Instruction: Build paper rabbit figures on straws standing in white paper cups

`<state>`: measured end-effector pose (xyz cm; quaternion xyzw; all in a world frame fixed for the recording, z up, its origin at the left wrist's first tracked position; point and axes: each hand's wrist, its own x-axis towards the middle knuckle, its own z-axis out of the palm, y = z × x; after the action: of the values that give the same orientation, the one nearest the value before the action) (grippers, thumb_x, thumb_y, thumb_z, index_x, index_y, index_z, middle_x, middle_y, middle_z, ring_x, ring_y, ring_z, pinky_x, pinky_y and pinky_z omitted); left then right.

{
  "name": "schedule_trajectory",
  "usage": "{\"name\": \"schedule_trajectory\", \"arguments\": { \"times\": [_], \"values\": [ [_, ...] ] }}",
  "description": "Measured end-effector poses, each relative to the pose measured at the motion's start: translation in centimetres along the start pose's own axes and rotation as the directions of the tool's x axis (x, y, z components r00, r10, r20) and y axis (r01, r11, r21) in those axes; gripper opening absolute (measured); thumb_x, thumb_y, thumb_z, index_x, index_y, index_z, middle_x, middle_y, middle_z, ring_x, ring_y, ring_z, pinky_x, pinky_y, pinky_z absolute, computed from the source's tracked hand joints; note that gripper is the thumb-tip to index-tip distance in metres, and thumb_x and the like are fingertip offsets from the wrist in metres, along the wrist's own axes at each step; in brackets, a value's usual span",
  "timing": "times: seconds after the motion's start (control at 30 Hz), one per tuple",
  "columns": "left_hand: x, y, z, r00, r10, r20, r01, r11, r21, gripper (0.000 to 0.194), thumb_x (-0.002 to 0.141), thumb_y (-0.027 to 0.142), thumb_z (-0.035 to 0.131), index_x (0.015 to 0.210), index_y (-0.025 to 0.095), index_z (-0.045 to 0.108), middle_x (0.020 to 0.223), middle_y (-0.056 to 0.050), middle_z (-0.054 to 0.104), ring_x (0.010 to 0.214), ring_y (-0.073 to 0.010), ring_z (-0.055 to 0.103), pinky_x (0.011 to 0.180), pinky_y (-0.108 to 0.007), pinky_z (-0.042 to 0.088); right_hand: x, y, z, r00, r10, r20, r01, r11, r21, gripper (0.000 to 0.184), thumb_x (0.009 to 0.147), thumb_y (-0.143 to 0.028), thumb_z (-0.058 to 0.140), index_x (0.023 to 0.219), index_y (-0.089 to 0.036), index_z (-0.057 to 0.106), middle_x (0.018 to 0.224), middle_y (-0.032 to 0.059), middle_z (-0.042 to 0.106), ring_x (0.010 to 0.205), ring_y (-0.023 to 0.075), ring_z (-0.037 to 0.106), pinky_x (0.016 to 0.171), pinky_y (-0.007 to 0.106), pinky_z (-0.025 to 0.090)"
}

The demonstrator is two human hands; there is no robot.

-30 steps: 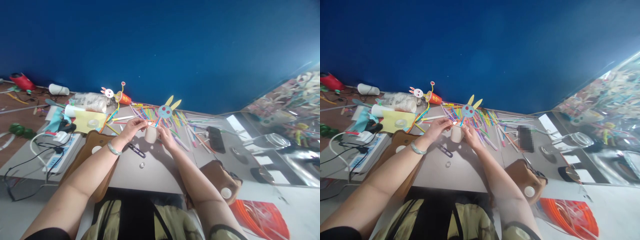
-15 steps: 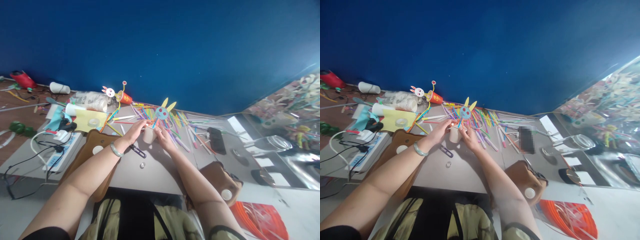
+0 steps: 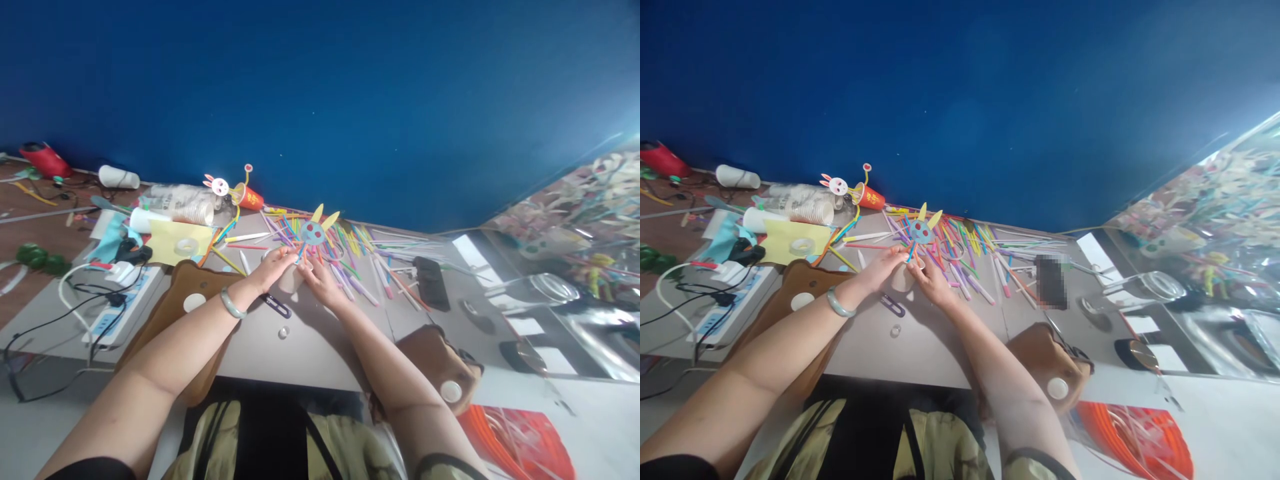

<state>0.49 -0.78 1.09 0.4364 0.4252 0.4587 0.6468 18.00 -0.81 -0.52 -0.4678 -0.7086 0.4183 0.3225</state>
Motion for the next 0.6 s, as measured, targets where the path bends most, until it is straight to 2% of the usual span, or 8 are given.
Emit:
{"name": "schedule_trajectory", "arguments": {
  "times": [0.13,0.2,0.33,0.4,0.6],
  "values": [
    [-0.1,0.2,0.1,0.999,-0.021,0.035,0.02,0.999,0.034,0.024,0.078,0.039,0.072,0.082,0.017,0.065,0.069,0.0,0.067,0.061,-0.0136,0.061,0.06,-0.024,0.046,-0.1,-0.3,0.0,0.999,-0.04,0.005,0.04,0.999,-0.026,0.064,0.095,-0.072,0.049,0.127,-0.018,0.057,0.102,0.0084,0.068,0.084,0.0232,0.065,0.073,0.033,0.051],
    [-0.2,0.1,0.2,0.999,-0.017,0.041,0.016,0.999,0.032,0.027,0.077,0.042,0.074,0.078,0.018,0.062,0.067,0.002,0.065,0.061,-0.013,0.06,0.059,-0.023,0.044,-0.1,-0.4,-0.1,0.997,-0.07,-0.011,0.069,0.995,-0.077,0.063,0.095,-0.072,0.05,0.128,-0.019,0.057,0.104,0.0094,0.069,0.088,0.025,0.066,0.075,0.034,0.052],
    [-0.1,-0.7,0.3,0.998,0.049,0.048,-0.05,0.998,0.034,0.036,0.075,0.05,0.077,0.074,0.019,0.058,0.065,0.004,0.061,0.061,-0.0121,0.056,0.059,-0.024,0.041,0.0,-0.5,-0.1,0.984,-0.154,-0.094,0.134,0.972,-0.192,0.059,0.092,-0.077,0.051,0.11,-0.022,0.067,0.101,0.0107,0.069,0.097,0.0284,0.065,0.085,0.039,0.053],
    [0.0,-1.1,0.3,0.995,0.081,0.061,-0.083,0.996,0.042,0.039,0.076,0.054,0.078,0.076,0.019,0.059,0.066,0.004,0.059,0.061,-0.0124,0.053,0.059,-0.025,0.04,0.2,-0.4,-0.2,0.967,-0.191,-0.169,0.159,0.97,-0.186,0.06,0.091,-0.079,0.052,0.099,-0.023,0.07,0.099,0.0107,0.07,0.099,0.0285,0.064,0.089,0.041,0.053],
    [-0.2,-1.3,0.3,0.97,0.19,0.149,-0.213,0.964,0.162,0.046,0.084,0.062,0.072,0.073,0.021,0.054,0.065,0.003,0.052,0.062,-0.0131,0.047,0.06,-0.027,0.038,0.2,-0.2,-0.7,0.906,-0.071,-0.417,0.078,0.997,-0.001,0.053,0.084,-0.072,0.066,0.086,-0.02,0.074,0.081,0.0062,0.073,0.078,0.023,0.064,0.076,0.036,0.051]
  ]
}}
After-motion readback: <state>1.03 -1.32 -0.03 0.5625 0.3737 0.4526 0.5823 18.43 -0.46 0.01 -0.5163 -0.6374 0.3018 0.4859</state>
